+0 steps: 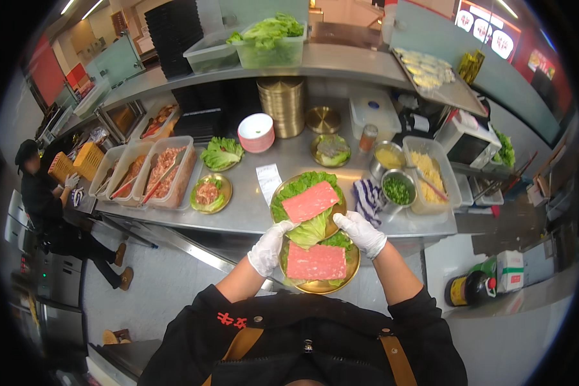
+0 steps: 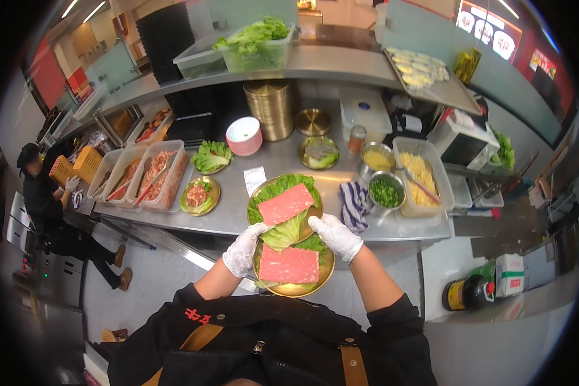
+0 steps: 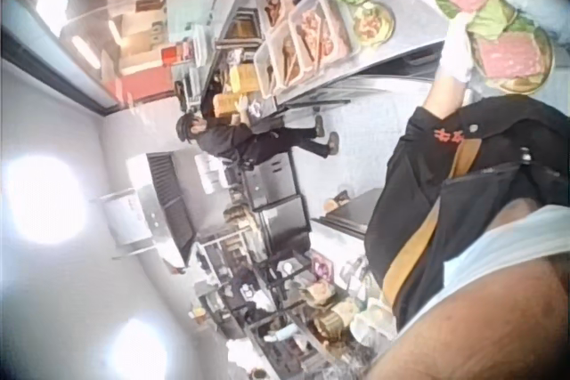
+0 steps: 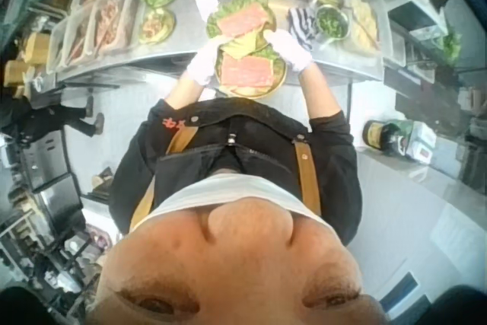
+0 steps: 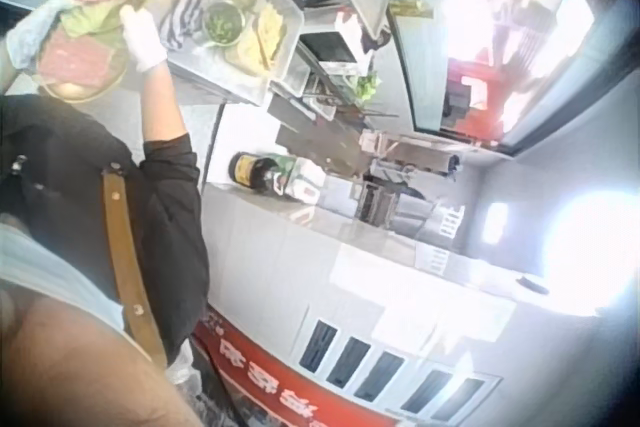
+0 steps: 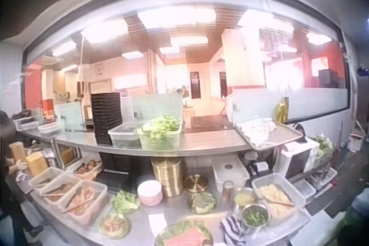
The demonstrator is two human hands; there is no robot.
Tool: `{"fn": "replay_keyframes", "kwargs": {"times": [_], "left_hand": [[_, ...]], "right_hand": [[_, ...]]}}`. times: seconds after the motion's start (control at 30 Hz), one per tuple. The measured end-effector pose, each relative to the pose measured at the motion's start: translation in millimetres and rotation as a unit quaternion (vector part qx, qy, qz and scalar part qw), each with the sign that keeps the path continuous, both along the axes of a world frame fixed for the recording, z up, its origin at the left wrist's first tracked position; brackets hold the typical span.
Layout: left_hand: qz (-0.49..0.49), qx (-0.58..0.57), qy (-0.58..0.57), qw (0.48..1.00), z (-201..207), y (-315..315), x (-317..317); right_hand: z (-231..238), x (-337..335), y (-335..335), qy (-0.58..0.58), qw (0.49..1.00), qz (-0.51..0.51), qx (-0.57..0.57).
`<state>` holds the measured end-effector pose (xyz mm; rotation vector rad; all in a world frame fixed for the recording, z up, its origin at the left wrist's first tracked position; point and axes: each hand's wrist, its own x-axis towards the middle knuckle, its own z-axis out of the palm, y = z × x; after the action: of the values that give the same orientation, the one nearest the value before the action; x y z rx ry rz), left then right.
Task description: The person assembles several dishes by placing lettuce leaves on plates, adding sliced meat and shrimp, and arranging them on a stainless steel counter. They retrieve items from a refrigerator and use tongs to place food onto plates.
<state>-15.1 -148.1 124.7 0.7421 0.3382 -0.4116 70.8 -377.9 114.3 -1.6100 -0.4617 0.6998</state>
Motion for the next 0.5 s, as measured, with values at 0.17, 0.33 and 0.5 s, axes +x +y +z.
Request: {"fn": "replay_keyframes", "kwargs": {"times": [0.17, 0.33, 0.5], "left_hand": [[-0.01, -0.132, -0.212, 0.968, 14, 33, 21], [-0.002, -0.091, -0.154, 0.984, -16, 84, 27], [0.099, 0.037, -0.059, 0.993, -52, 105, 14]], "right_hand": [[48, 53, 16, 0.12, 0.986, -0.095, 0.065], [105, 156, 31, 0.1, 0.97, -0.203, 0.093], [139, 320, 34, 0.058, 0.939, -0.294, 0.168]]}}
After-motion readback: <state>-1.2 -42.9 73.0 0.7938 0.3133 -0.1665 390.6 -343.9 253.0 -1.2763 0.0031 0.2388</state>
